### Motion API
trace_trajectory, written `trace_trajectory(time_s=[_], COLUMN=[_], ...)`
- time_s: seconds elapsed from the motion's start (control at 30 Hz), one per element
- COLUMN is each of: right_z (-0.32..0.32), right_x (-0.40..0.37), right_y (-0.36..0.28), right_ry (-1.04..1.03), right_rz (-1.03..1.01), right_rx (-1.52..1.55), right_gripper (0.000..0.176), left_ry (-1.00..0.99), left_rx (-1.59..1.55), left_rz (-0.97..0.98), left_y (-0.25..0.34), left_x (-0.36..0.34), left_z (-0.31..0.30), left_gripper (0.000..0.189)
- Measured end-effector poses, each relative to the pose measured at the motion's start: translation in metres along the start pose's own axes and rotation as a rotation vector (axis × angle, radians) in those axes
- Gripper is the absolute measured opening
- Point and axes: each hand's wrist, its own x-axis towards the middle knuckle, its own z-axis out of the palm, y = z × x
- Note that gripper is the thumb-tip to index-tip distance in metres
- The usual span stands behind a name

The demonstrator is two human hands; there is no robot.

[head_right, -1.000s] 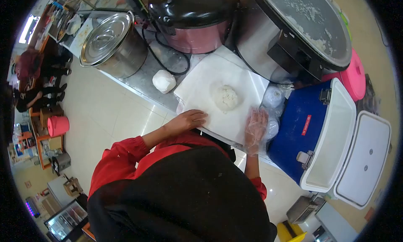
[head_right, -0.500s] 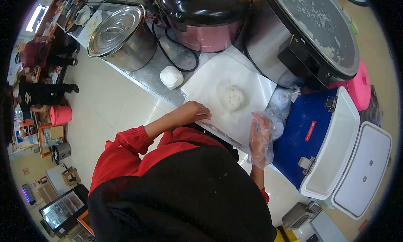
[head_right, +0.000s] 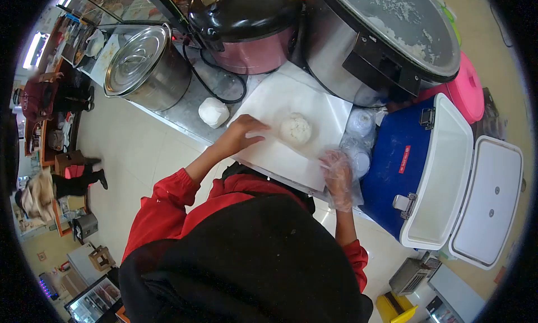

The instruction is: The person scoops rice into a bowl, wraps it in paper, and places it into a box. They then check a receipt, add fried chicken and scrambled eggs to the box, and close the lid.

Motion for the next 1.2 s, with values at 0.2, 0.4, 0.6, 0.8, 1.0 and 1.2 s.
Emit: trace_trajectory(time_s=[0.2,0.4,0.6,0.8,1.0,1.2], right_z=[-0.009,0.015,0.028,0.031,0.023,0.037], right_x=[-0.014,-0.027,0.002,0.024,0.025,0.037], right_y=[-0.02,-0.019,-0.025,-0.023,-0.047,-0.09], right_ry=[0.157,0.093,0.157,0.017,0.392,-0.087], right_rz=[-0.07,-0.031,0.611,0.65,0.232,-0.243], right_rx=[0.194,0.085,0.768,0.227,0.03,-0.158], right_gripper=[0.034,0.028,0.026,0.037,0.032,0.055], left_ry=[-0.106,-0.118,0.287,0.311,0.46,0.361], left_rx=[-0.06,-0.047,-0.36,0.115,0.07,-0.012], left_rz=[-0.137,-0.18,-0.587,-0.447,-0.521,-0.466], left_y=[-0.004,0.002,-0.034,-0.022,-0.027,0.04], left_x=[-0.035,-0.056,-0.033,-0.016,-0.024,-0.049], left_z=[-0.012,-0.027,0.018,0.03,0.031,0.01], left_gripper=[0.028,0.023,0.019,0.032,0.019,0.03])
